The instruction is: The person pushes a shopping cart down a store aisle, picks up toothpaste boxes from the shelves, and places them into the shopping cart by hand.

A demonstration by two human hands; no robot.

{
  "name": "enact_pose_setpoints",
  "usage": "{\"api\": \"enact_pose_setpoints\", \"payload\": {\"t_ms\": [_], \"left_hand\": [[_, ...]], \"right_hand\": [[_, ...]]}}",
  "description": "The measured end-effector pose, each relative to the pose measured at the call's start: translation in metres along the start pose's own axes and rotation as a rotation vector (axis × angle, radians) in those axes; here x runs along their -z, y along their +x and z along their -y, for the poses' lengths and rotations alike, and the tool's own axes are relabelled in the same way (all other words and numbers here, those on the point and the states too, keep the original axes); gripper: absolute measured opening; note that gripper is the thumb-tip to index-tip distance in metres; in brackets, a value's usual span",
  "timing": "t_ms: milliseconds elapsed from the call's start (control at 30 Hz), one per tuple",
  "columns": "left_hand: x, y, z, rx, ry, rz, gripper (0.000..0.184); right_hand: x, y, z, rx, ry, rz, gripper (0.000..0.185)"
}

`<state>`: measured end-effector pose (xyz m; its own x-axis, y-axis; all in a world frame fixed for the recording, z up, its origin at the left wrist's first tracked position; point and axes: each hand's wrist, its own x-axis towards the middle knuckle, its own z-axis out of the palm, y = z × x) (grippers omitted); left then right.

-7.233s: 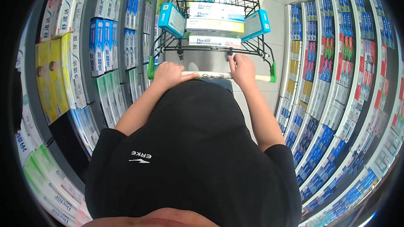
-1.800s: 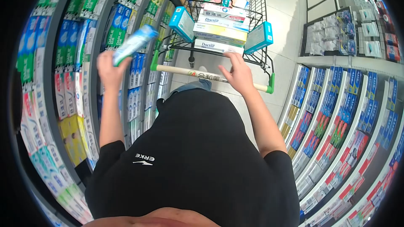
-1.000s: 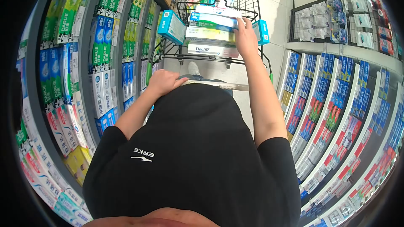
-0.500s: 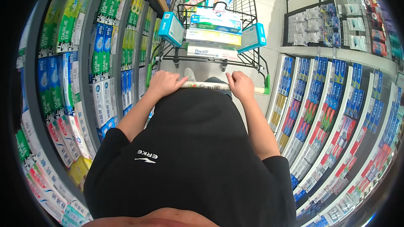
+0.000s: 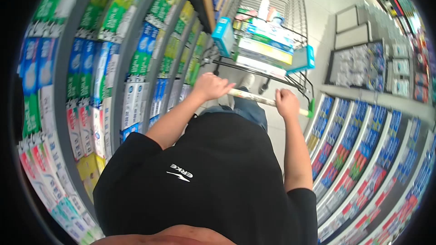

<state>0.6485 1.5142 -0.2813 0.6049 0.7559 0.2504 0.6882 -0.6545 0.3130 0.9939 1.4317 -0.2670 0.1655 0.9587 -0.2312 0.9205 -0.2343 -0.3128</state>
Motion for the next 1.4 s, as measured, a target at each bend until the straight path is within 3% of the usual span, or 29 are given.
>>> {"api": "enact_pose_setpoints", "payload": {"t_ms": [200,300,367,567,633,700,767,833,900,1033,1100,1200,1233,1300,1400], "left_hand": [[-0.008,0.024,0.012,-0.071,-0.034,-0.138,0.050],[0.009,0.042,0.017,-0.035,-0.157,-0.167,0.032],[0.026,0.055,0.030,-0.024,-0.203,-0.250,0.031],[0.192,0.094,0.097,0.318,0.508,-0.614,0.040],[0.239,0.091,0.128,0.430,0.778,-0.618,0.044],[0.276,0.084,0.150,0.697,0.736,-0.521,0.053],[0.288,0.072,0.172,0.656,1.010,-0.511,0.059],[0.299,0.069,0.177,0.719,1.028,-0.423,0.068],[0.306,0.070,0.179,0.983,0.738,-0.140,0.070],[0.301,0.078,0.136,0.899,0.771,-0.265,0.069],[0.275,0.073,0.130,0.584,0.781,-0.408,0.064],[0.231,0.093,0.083,0.393,0.495,-0.251,0.055],[0.209,0.098,0.071,0.292,0.392,-0.201,0.053],[0.152,0.110,0.055,0.145,0.168,-0.153,0.052],[0.079,0.135,0.029,0.019,0.059,-0.009,0.054]], "right_hand": [[0.003,0.031,-0.008,0.019,-0.011,-0.008,0.044],[0.008,0.044,-0.008,0.022,-0.014,-0.025,0.046],[0.011,0.052,-0.009,0.001,-0.026,-0.011,0.046],[0.011,0.071,-0.013,0.019,-0.009,-0.033,0.047],[0.012,0.076,-0.014,0.020,-0.015,-0.047,0.046],[0.015,0.080,-0.013,0.019,-0.020,-0.049,0.046],[0.015,0.085,-0.013,0.019,-0.022,-0.053,0.046],[0.015,0.090,-0.015,0.047,-0.011,-0.065,0.046],[0.016,0.095,-0.017,0.052,-0.003,-0.061,0.045],[0.014,0.103,-0.023,0.088,0.000,-0.084,0.043],[0.012,0.107,-0.026,0.081,0.026,-0.120,0.039],[0.026,0.109,-0.017,0.185,0.300,-0.188,0.027],[0.032,0.112,-0.013,0.289,0.343,-0.239,0.037],[0.065,0.110,0.013,0.293,0.475,-0.159,0.067],[0.104,0.114,0.043,0.253,0.578,0.009,0.077]]}}
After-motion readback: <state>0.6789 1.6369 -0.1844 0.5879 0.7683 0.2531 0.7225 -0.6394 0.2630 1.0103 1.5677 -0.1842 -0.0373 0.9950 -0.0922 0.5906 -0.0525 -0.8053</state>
